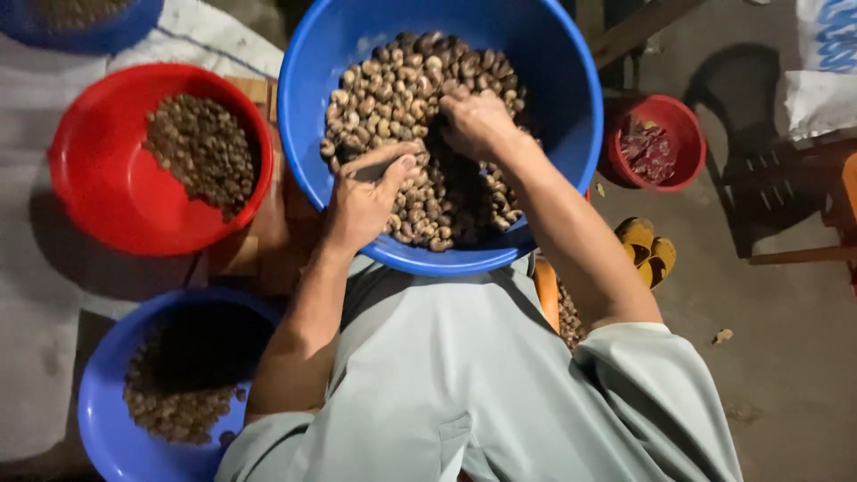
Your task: The person sits and uses a small knife to peel the outer skin off cashew nuts. They pick up nuts from a large blue bowl, remove the skin, and place the peeled nuts into a smaller blue bowl on the floor.
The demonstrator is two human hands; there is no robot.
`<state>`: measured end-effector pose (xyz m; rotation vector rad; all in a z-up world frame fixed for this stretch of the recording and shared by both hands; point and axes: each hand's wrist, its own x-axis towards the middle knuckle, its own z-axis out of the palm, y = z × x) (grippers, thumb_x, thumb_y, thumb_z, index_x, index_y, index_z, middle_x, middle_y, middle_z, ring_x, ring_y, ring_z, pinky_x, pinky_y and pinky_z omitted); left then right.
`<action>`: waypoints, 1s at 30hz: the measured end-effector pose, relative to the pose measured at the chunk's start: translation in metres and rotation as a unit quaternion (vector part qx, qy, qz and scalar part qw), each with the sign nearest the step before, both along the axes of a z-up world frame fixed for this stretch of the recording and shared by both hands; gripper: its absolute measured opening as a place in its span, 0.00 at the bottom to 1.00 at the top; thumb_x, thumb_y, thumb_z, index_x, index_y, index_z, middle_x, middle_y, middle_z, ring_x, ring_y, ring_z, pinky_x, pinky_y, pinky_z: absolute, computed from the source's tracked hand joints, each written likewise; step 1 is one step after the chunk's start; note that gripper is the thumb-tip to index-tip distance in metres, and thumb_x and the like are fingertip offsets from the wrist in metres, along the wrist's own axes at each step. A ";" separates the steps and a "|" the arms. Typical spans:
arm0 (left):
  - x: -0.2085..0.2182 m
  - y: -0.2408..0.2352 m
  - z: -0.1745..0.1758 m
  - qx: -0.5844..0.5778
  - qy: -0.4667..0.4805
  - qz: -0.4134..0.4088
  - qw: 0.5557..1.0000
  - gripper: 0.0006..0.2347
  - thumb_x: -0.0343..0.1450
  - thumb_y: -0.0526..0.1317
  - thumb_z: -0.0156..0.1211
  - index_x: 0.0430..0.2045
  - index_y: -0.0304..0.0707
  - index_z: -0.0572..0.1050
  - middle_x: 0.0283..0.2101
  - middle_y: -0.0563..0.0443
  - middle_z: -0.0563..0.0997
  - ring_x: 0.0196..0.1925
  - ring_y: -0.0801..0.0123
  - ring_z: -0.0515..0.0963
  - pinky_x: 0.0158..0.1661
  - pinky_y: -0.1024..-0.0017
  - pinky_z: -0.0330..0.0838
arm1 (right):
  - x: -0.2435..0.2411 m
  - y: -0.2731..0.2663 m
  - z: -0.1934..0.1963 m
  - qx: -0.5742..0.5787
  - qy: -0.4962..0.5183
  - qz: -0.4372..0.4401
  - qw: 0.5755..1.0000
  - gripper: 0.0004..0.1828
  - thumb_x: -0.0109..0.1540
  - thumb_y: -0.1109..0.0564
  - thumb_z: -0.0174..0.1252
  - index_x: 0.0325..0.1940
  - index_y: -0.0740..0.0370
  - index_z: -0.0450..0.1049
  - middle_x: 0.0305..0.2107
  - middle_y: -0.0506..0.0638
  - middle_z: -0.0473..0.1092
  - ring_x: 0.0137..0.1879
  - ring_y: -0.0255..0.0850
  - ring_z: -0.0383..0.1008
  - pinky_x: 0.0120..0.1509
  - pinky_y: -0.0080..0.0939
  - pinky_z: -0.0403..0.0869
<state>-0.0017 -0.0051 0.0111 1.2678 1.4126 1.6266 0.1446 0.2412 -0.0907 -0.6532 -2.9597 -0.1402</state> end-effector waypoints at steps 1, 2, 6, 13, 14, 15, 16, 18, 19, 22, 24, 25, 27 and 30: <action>0.000 0.001 0.002 0.006 0.006 -0.006 1.000 0.07 0.75 0.31 0.58 0.44 0.25 0.79 0.43 0.46 0.85 0.39 0.67 0.87 0.37 0.77 0.81 | -0.003 0.007 -0.013 0.006 0.006 -0.006 1.000 0.15 0.60 0.49 0.59 0.44 0.59 0.71 0.44 0.58 0.72 0.32 0.61 0.75 0.35 0.57 0.76; 0.000 0.002 0.003 0.007 0.028 0.003 1.000 0.08 0.76 0.35 0.58 0.44 0.30 0.81 0.40 0.40 0.85 0.41 0.60 0.87 0.40 0.67 0.82 | -0.006 0.015 -0.026 -0.007 -0.010 -0.025 1.000 0.17 0.59 0.43 0.58 0.45 0.53 0.71 0.44 0.53 0.74 0.38 0.57 0.79 0.39 0.55 0.77; 0.003 -0.004 0.016 0.004 0.049 -0.002 0.999 0.11 0.79 0.39 0.55 0.47 0.32 0.81 0.39 0.30 0.85 0.43 0.47 0.86 0.43 0.49 0.83 | -0.010 0.014 -0.039 0.042 -0.016 -0.049 0.998 0.24 0.53 0.32 0.57 0.44 0.46 0.70 0.40 0.45 0.76 0.42 0.46 0.82 0.41 0.46 0.77; -0.003 0.003 -0.002 0.021 0.058 0.066 0.996 0.10 0.79 0.39 0.57 0.45 0.31 0.82 0.40 0.32 0.85 0.45 0.51 0.86 0.41 0.60 0.84 | -0.008 -0.027 0.036 -0.238 0.121 -0.035 0.963 0.22 0.59 0.41 0.60 0.50 0.55 0.70 0.39 0.56 0.77 0.45 0.56 0.80 0.45 0.58 0.76; -0.004 0.003 -0.004 0.029 0.060 0.080 0.995 0.10 0.79 0.39 0.57 0.46 0.31 0.81 0.43 0.31 0.84 0.47 0.48 0.85 0.42 0.57 0.83 | -0.010 -0.040 0.049 -0.324 0.145 -0.037 0.934 0.18 0.60 0.42 0.60 0.48 0.53 0.72 0.37 0.52 0.78 0.42 0.51 0.80 0.44 0.53 0.76; -0.005 0.003 -0.006 0.037 0.062 0.094 0.993 0.10 0.80 0.39 0.57 0.47 0.32 0.81 0.46 0.29 0.83 0.50 0.46 0.83 0.43 0.55 0.83 | -0.011 -0.053 0.062 -0.409 0.168 -0.039 0.896 0.15 0.61 0.44 0.61 0.46 0.52 0.73 0.35 0.49 0.79 0.38 0.46 0.80 0.43 0.48 0.76; -0.005 0.002 -0.006 0.037 0.063 0.093 0.993 0.10 0.80 0.39 0.57 0.47 0.32 0.81 0.46 0.29 0.83 0.50 0.46 0.83 0.43 0.55 0.83 | -0.011 -0.063 0.076 -0.409 0.169 -0.040 0.896 0.15 0.61 0.44 0.61 0.46 0.52 0.73 0.35 0.49 0.79 0.38 0.46 0.80 0.43 0.48 0.76; -0.006 0.005 -0.004 0.045 0.053 0.077 0.995 0.11 0.81 0.39 0.54 0.50 0.33 0.80 0.49 0.30 0.82 0.52 0.44 0.82 0.45 0.56 0.82 | -0.012 -0.079 0.104 -0.508 0.156 -0.037 0.846 0.10 0.66 0.49 0.57 0.48 0.54 0.74 0.34 0.50 0.78 0.32 0.41 0.77 0.39 0.40 0.76; -0.006 0.004 -0.006 0.046 0.055 0.075 0.995 0.11 0.81 0.39 0.54 0.50 0.33 0.80 0.49 0.30 0.82 0.52 0.44 0.82 0.45 0.56 0.82 | -0.011 -0.079 0.099 -0.508 0.159 -0.038 0.846 0.10 0.66 0.49 0.57 0.48 0.54 0.74 0.34 0.50 0.78 0.32 0.41 0.77 0.39 0.40 0.76; -0.008 0.003 -0.011 0.021 0.075 0.083 0.993 0.10 0.81 0.40 0.55 0.49 0.36 0.81 0.48 0.33 0.83 0.47 0.51 0.84 0.41 0.57 0.83 | -0.008 -0.077 0.088 -0.519 0.217 -0.009 0.826 0.10 0.64 0.51 0.60 0.46 0.57 0.73 0.31 0.48 0.76 0.30 0.36 0.74 0.34 0.36 0.73; -0.009 0.001 -0.014 0.028 0.065 0.078 0.994 0.10 0.80 0.40 0.55 0.49 0.35 0.81 0.49 0.31 0.82 0.50 0.45 0.83 0.44 0.56 0.83 | -0.007 -0.075 0.088 -0.591 0.242 0.025 0.769 0.10 0.66 0.55 0.60 0.48 0.62 0.72 0.27 0.51 0.75 0.28 0.35 0.75 0.32 0.33 0.76; -0.007 0.002 -0.011 0.028 0.065 0.076 0.995 0.10 0.80 0.40 0.55 0.49 0.35 0.81 0.49 0.31 0.82 0.50 0.45 0.83 0.44 0.56 0.83 | -0.006 -0.076 0.091 -0.591 0.244 0.024 0.769 0.10 0.66 0.55 0.60 0.48 0.62 0.72 0.27 0.51 0.75 0.28 0.35 0.75 0.32 0.33 0.76; -0.005 0.002 -0.005 0.027 0.072 0.076 0.994 0.11 0.81 0.40 0.53 0.51 0.35 0.80 0.51 0.30 0.82 0.50 0.42 0.83 0.44 0.52 0.83 | -0.006 -0.078 0.096 -0.598 0.243 0.050 0.762 0.16 0.69 0.55 0.58 0.57 0.66 0.70 0.30 0.53 0.76 0.30 0.37 0.78 0.34 0.35 0.79; -0.004 0.003 -0.004 0.025 0.056 0.072 0.996 0.11 0.81 0.40 0.53 0.51 0.34 0.79 0.52 0.30 0.81 0.52 0.41 0.81 0.46 0.52 0.83 | -0.003 -0.084 0.108 -0.621 0.226 0.055 0.748 0.26 0.69 0.54 0.60 0.68 0.68 0.64 0.33 0.56 0.77 0.31 0.38 0.79 0.36 0.39 0.83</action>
